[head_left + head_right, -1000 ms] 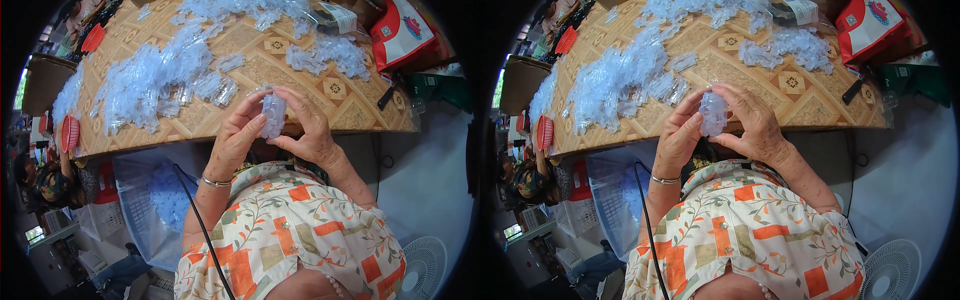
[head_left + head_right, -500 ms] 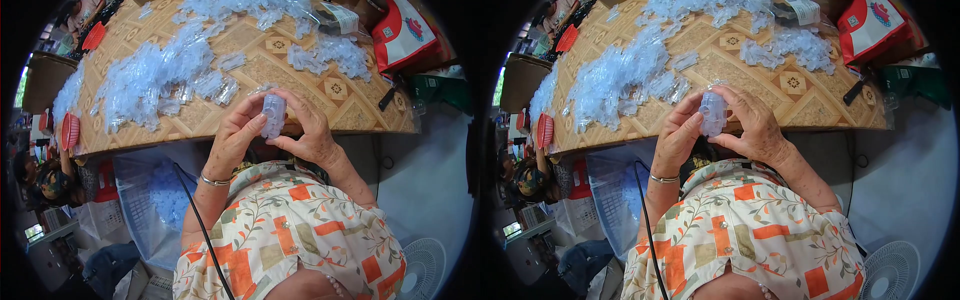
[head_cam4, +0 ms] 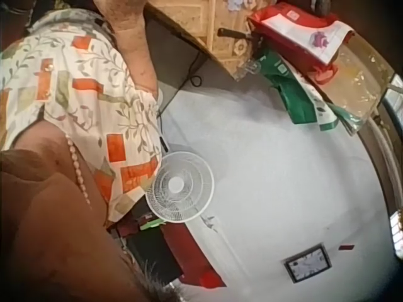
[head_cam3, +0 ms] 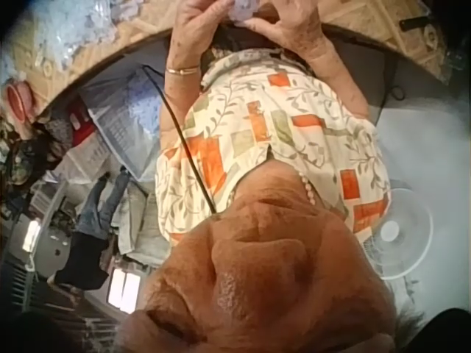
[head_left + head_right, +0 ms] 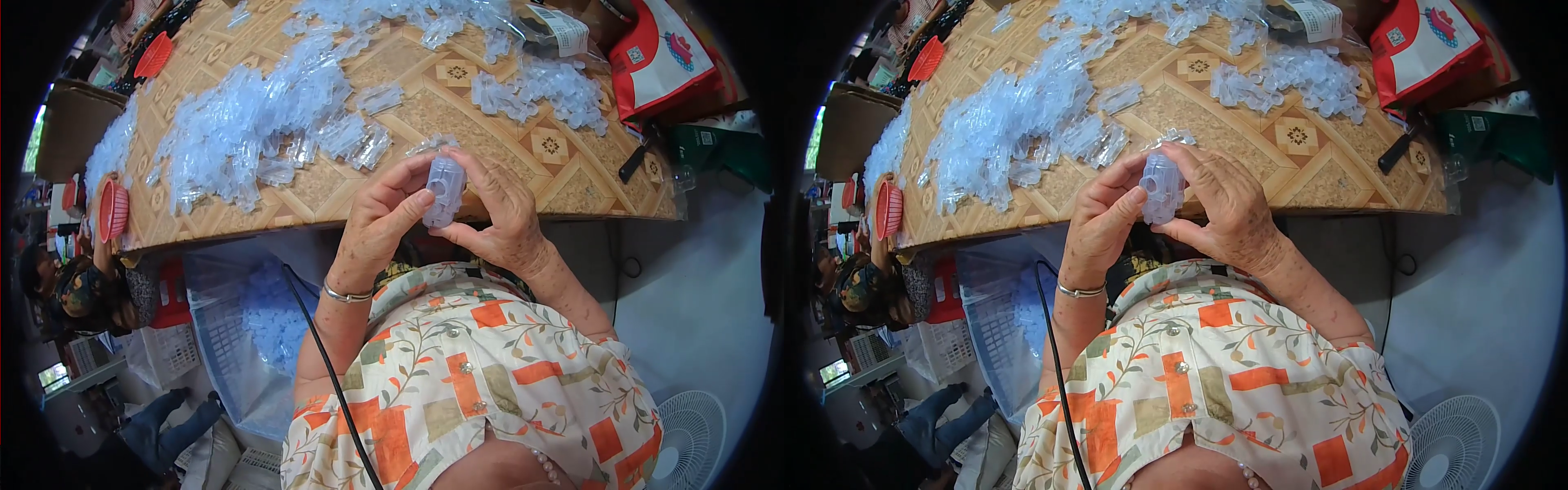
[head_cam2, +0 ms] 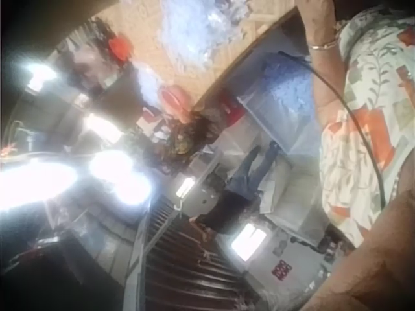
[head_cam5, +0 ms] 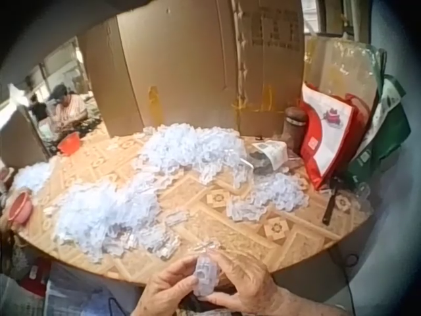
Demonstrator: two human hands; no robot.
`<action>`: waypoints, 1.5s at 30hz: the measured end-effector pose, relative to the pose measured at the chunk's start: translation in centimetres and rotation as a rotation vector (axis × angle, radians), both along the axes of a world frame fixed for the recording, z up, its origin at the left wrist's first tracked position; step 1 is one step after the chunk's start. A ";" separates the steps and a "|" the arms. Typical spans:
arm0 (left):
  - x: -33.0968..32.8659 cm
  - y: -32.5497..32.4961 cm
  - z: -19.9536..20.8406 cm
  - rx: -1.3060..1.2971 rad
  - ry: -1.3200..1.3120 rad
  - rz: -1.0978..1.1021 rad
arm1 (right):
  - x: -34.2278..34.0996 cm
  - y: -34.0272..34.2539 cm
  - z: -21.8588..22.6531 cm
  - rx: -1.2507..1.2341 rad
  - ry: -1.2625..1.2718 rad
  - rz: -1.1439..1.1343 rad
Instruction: The person picks up plastic pieces from the table and fits and presses them together by hand to assemble small plastic housings.
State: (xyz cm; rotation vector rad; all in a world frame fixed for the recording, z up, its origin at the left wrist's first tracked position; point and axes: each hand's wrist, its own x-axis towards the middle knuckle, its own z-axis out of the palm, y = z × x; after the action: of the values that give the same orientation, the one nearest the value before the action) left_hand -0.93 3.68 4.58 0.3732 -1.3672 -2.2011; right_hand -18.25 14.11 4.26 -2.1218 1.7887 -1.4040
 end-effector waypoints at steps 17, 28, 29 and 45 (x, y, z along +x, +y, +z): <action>-0.2 0.5 -0.2 0.056 0.041 0.005 | 0.2 0.2 -0.2 0.025 -0.081 0.044; -0.1 0.5 0.1 -0.037 0.037 0.025 | 0.7 0.2 -0.5 0.042 -0.127 0.033; -0.1 0.5 0.0 -0.037 0.036 0.026 | 0.7 0.2 -0.4 0.035 -0.115 0.030; -0.6 1.1 -0.1 0.016 0.053 0.108 | 1.2 0.2 -0.7 0.039 -0.162 0.018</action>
State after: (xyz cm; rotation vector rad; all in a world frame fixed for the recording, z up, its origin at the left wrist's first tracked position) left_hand -1.49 4.76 4.48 0.3833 -1.2724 -2.1193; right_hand -17.05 14.34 3.51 -1.9388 1.7180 -1.4774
